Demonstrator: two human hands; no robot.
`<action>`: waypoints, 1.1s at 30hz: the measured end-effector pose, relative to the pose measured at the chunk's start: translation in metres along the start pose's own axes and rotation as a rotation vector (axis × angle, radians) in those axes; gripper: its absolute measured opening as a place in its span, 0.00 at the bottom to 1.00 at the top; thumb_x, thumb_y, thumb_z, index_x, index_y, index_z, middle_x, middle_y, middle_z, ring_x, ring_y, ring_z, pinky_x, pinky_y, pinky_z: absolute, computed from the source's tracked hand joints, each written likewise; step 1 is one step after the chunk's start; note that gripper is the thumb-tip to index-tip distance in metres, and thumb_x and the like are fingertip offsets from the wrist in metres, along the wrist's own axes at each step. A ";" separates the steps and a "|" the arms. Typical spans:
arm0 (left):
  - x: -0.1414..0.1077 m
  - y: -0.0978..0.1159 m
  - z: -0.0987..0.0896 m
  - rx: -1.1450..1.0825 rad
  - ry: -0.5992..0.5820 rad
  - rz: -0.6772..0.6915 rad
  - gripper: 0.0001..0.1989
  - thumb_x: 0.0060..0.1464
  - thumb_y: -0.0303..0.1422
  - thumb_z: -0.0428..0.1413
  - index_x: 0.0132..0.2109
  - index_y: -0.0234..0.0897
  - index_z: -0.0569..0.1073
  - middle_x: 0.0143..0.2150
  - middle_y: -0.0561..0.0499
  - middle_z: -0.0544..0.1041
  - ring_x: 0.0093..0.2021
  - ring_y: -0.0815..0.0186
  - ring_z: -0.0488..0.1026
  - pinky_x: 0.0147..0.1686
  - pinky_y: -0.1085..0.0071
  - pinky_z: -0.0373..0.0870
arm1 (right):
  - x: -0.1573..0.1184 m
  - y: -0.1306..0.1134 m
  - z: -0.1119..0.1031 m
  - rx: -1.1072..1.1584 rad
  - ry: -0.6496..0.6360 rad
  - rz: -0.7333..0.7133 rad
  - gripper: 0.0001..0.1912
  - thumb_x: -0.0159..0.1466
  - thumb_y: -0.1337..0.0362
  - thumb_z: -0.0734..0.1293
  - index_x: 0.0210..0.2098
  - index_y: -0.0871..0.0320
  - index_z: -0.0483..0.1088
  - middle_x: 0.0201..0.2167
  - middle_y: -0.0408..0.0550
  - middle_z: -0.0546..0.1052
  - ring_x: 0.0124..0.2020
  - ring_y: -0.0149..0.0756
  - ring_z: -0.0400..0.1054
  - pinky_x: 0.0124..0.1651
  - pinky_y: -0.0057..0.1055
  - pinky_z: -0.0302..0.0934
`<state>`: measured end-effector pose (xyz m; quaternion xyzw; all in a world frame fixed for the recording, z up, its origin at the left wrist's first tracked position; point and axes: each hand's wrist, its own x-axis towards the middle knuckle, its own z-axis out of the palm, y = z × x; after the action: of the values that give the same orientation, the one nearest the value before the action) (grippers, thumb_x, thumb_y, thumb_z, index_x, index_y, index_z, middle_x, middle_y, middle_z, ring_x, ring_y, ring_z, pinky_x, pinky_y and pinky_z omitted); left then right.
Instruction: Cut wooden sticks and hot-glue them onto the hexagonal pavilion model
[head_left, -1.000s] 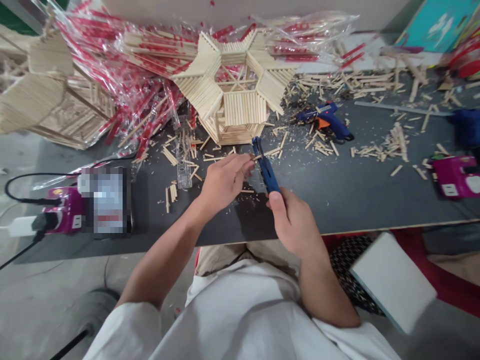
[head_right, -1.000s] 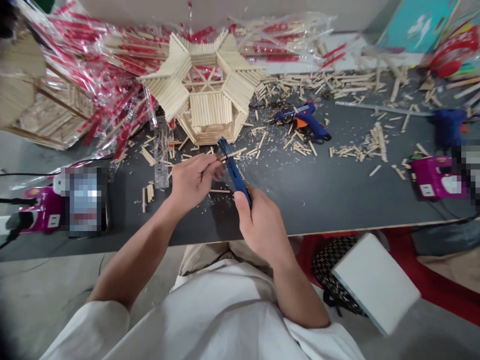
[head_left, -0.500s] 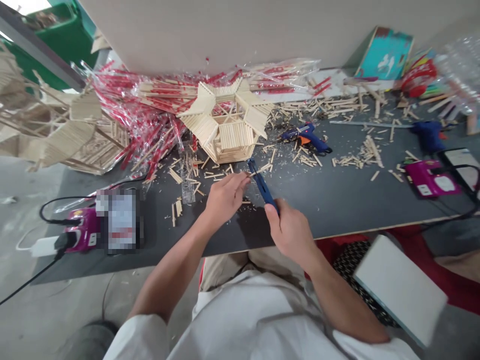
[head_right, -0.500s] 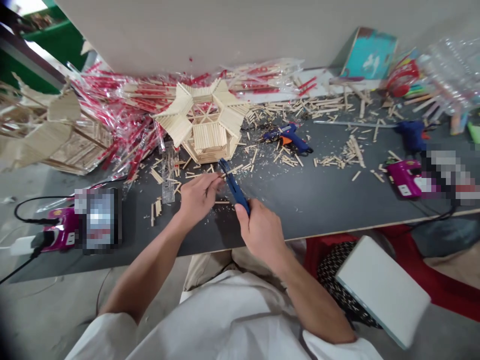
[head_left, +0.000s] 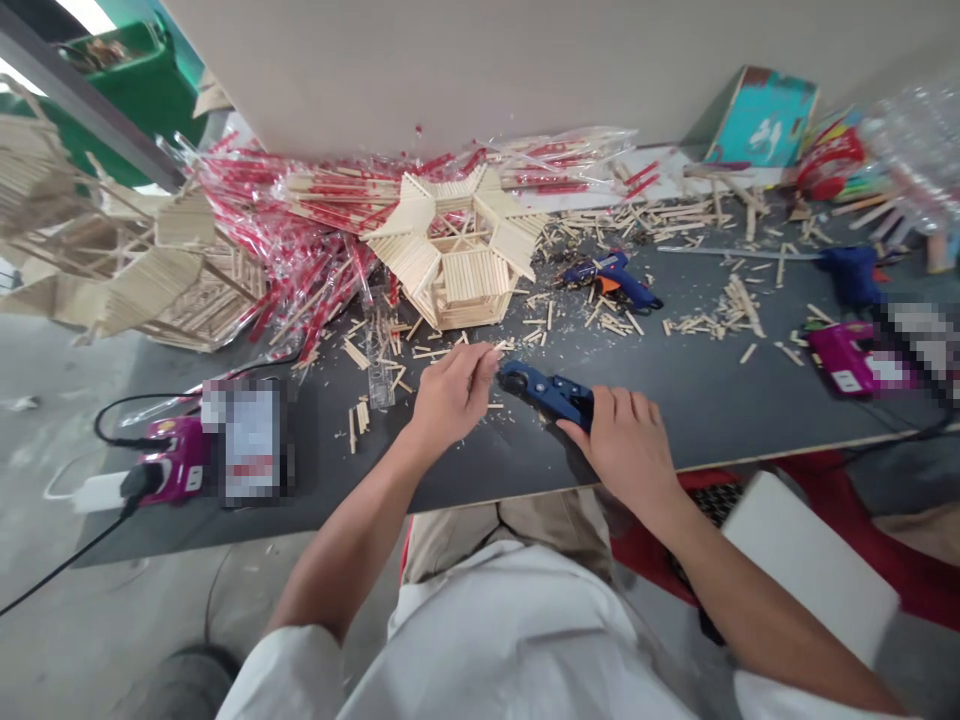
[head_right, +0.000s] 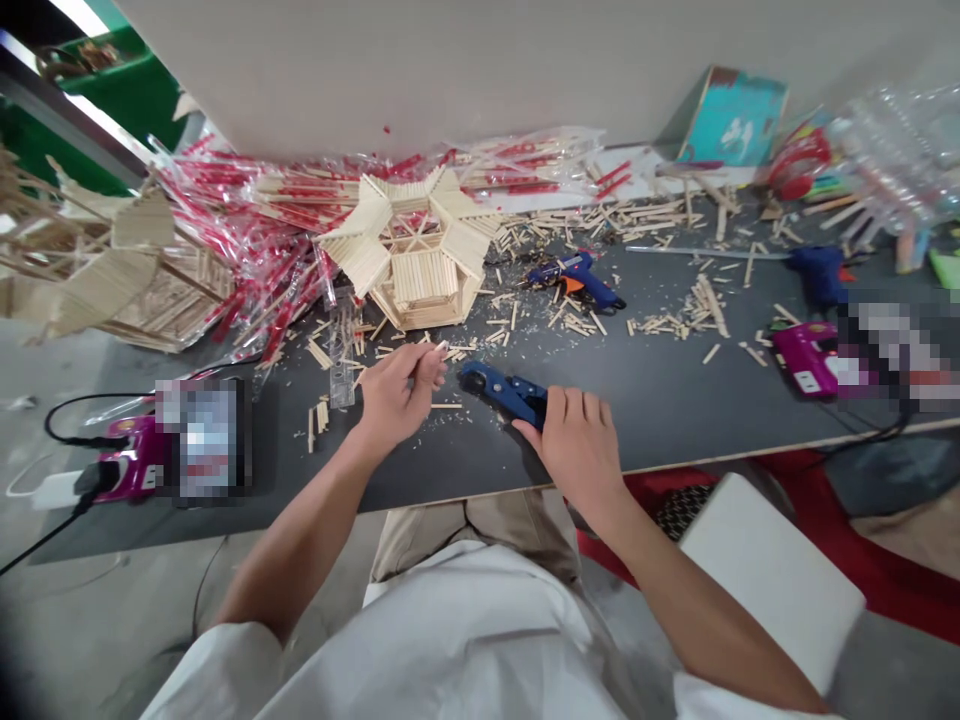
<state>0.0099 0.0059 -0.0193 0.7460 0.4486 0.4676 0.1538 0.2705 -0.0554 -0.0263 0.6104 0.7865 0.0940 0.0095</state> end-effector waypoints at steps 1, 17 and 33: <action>0.000 0.000 -0.001 -0.002 -0.044 -0.009 0.15 0.76 0.37 0.49 0.45 0.37 0.77 0.34 0.49 0.82 0.31 0.68 0.79 0.35 0.73 0.72 | 0.000 -0.002 0.000 0.007 0.017 -0.006 0.34 0.74 0.44 0.63 0.58 0.73 0.69 0.48 0.68 0.76 0.50 0.61 0.71 0.56 0.49 0.62; 0.012 -0.007 -0.007 -0.143 -0.102 -0.011 0.08 0.71 0.33 0.58 0.47 0.38 0.83 0.40 0.48 0.85 0.36 0.68 0.82 0.40 0.72 0.79 | 0.117 -0.008 -0.063 1.224 -0.137 -0.257 0.09 0.70 0.56 0.73 0.42 0.54 0.79 0.37 0.46 0.84 0.36 0.37 0.77 0.42 0.34 0.69; 0.028 -0.017 0.007 -0.827 -0.104 -0.608 0.18 0.58 0.46 0.69 0.46 0.36 0.83 0.29 0.51 0.81 0.27 0.69 0.79 0.24 0.74 0.79 | 0.141 -0.028 -0.010 1.916 -0.361 -0.151 0.19 0.61 0.56 0.81 0.44 0.53 0.73 0.32 0.43 0.84 0.33 0.34 0.78 0.40 0.33 0.71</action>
<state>0.0109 0.0397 -0.0182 0.4810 0.4146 0.5024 0.5868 0.2063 0.0721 -0.0068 0.3128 0.5534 -0.6806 -0.3643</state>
